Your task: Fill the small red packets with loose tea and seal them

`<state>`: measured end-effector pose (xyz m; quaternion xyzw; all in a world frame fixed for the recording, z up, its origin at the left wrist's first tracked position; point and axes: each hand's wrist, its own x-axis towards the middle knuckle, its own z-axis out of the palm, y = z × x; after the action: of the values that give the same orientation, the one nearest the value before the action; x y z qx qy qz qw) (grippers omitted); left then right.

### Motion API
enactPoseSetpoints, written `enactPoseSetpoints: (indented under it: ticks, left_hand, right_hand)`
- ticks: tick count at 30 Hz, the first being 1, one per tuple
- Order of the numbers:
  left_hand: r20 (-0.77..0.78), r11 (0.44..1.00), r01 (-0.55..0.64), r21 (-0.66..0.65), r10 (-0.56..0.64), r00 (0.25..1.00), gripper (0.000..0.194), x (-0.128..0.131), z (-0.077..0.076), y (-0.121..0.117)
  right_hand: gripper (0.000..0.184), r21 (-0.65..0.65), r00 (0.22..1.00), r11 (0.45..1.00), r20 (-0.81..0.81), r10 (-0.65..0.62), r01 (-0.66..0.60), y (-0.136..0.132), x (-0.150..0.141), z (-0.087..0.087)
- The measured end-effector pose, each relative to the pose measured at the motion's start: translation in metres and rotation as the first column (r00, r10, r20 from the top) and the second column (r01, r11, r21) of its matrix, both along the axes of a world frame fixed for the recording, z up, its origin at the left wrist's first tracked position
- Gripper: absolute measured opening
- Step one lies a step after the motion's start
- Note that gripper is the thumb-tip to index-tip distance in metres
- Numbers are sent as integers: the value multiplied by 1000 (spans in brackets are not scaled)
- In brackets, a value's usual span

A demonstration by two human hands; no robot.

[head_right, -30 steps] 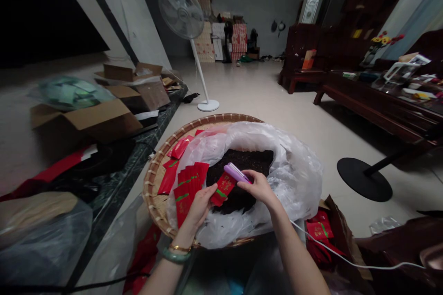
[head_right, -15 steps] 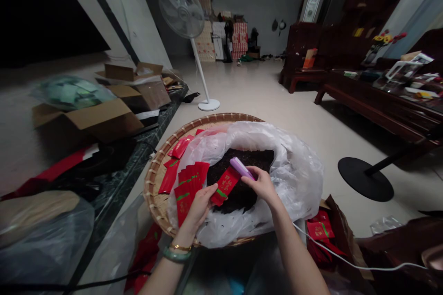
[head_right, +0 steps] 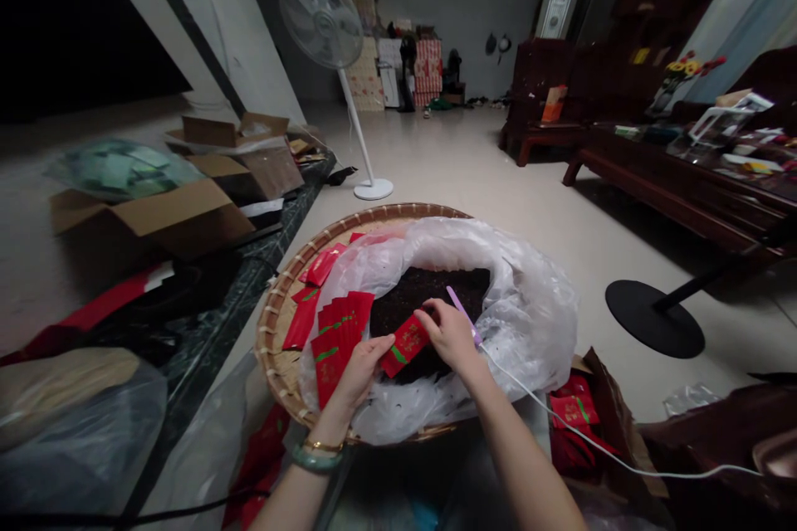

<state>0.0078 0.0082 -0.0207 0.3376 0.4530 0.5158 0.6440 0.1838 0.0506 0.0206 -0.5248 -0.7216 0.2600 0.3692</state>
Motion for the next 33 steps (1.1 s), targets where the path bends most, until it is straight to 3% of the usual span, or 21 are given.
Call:
enactPoseSetpoints:
  ticks: [6,9,13,16,18,20,22,24,25,27,29,31,33]
  left_hand:
    - [-8,1000,18,10,-18,1000,36,1,2,-1]
    - [-2,1000,18,12,-18,1000,38,1,1,-1]
    - [1,1000,8,6,-8,1000,43,2,-1,1]
    - [-42,997,-72,19,73,996,53,4,-2,1]
    - [-162,985,-139,106,155,975,54,6,-5,-3]
    - [-400,950,-126,285,237,885,41,9,-8,-9]
    - [-631,888,-13,459,336,699,28,12,-10,-16]
    - [-730,834,87,545,421,539,21,12,-10,-22]
    - [-740,819,104,565,446,504,20,11,-8,-23]
    - [-733,802,98,590,481,481,21,2,-1,-25]
    - [-734,779,93,620,535,418,26,-12,7,-24]
    - [-755,773,74,630,587,293,28,-32,14,-21]
    - [-800,806,14,592,585,132,29,-53,15,-18]
  right_hand:
    - [36,17,999,999,-30,-40,40,-2,-7,-7]
    - [39,-139,988,990,-157,-9,-13,-3,-5,-7]
    - [38,-382,925,906,-379,29,-184,-5,0,-4]
    - [41,-315,861,948,-492,-126,-41,-5,5,7]
    - [41,-244,786,967,-581,-210,79,-8,2,19]
    - [38,-225,739,973,-648,-184,45,-14,-9,32]
    - [36,-260,735,947,-677,-39,-189,-23,-28,42]
    - [37,-307,718,840,-683,132,-447,-31,-46,46]
    - [40,-336,706,786,-686,174,-519,-33,-52,46]
    - [44,-379,710,757,-687,154,-532,-33,-58,42]
    - [46,-424,733,776,-676,72,-467,-29,-53,35]
    - [46,-467,761,773,-648,31,-430,-25,-44,26]
    - [42,-491,799,761,-598,59,-424,-24,-34,18]
